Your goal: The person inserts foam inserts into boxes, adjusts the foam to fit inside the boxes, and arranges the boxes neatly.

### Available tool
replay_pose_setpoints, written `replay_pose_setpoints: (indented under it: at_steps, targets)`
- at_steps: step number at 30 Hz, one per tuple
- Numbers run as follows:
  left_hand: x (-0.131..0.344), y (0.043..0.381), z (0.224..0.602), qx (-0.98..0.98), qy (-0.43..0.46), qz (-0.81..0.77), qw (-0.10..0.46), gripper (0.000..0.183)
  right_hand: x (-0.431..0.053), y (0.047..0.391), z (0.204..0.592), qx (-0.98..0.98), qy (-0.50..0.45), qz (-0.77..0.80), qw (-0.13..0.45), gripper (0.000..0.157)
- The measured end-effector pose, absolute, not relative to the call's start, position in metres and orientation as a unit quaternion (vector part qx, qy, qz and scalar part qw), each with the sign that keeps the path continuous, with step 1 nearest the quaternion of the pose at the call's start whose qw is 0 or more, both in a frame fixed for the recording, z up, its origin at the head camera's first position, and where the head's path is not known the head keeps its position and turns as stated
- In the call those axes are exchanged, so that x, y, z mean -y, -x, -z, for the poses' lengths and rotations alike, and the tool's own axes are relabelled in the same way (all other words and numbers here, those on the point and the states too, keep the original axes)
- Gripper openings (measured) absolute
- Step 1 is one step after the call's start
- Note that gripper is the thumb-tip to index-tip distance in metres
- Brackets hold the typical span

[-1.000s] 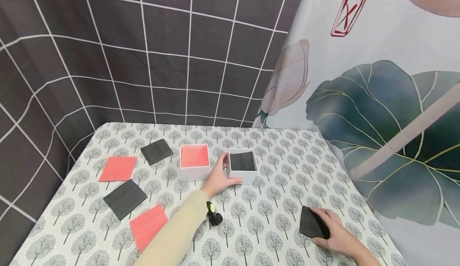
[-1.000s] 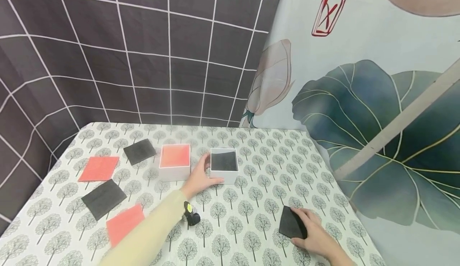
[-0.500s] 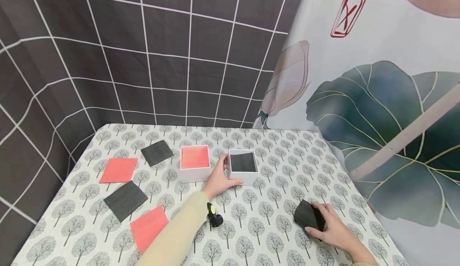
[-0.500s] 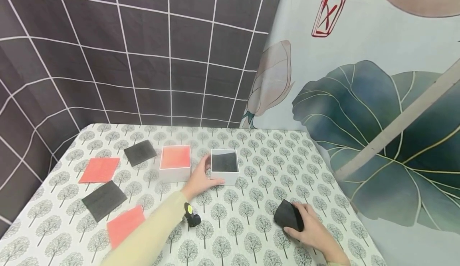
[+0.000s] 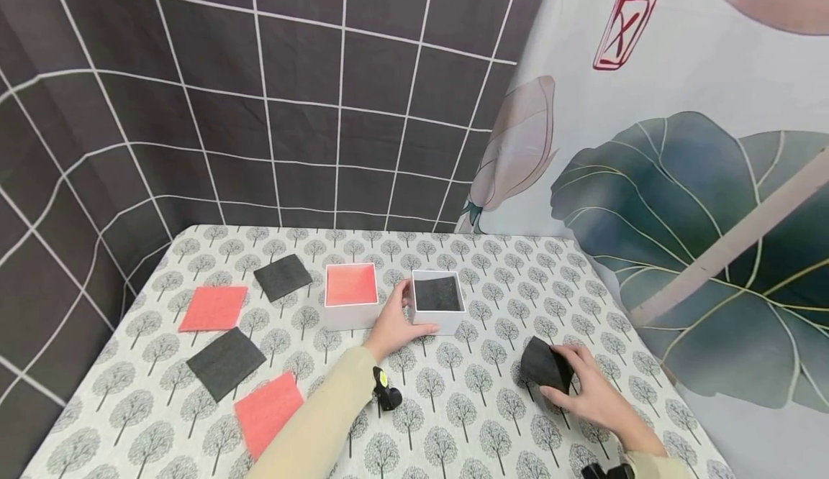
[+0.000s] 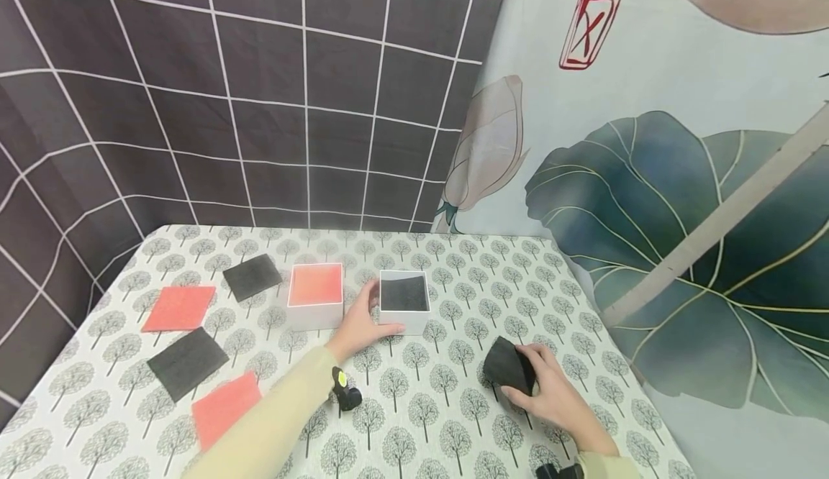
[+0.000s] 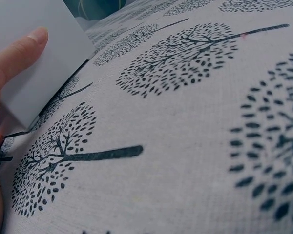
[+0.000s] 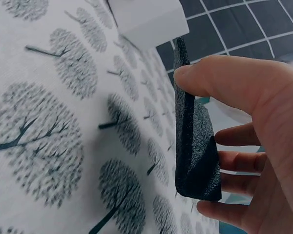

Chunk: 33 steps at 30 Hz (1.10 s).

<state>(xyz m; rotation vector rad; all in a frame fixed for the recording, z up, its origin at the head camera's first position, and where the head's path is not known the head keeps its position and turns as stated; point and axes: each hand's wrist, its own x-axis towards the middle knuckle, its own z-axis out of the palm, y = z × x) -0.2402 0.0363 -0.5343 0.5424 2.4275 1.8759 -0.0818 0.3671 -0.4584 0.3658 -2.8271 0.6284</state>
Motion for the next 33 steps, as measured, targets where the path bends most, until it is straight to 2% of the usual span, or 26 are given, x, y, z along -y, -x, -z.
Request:
replay_pose_setpoints:
  at_steps: [14, 33]
  targets:
    - [-0.036, 0.237, 0.528, -0.785, -0.163, -0.597, 0.022, 0.115, -0.342, 0.118, 0.436, 0.95, -0.17, -0.242, 0.101, 0.068]
    - [-0.035, 0.24, 0.531, -0.772, -0.179, -0.61, 0.01, 0.11, -0.281, 0.192, 0.4, 0.925, -0.288, -0.237, 0.072, 0.074]
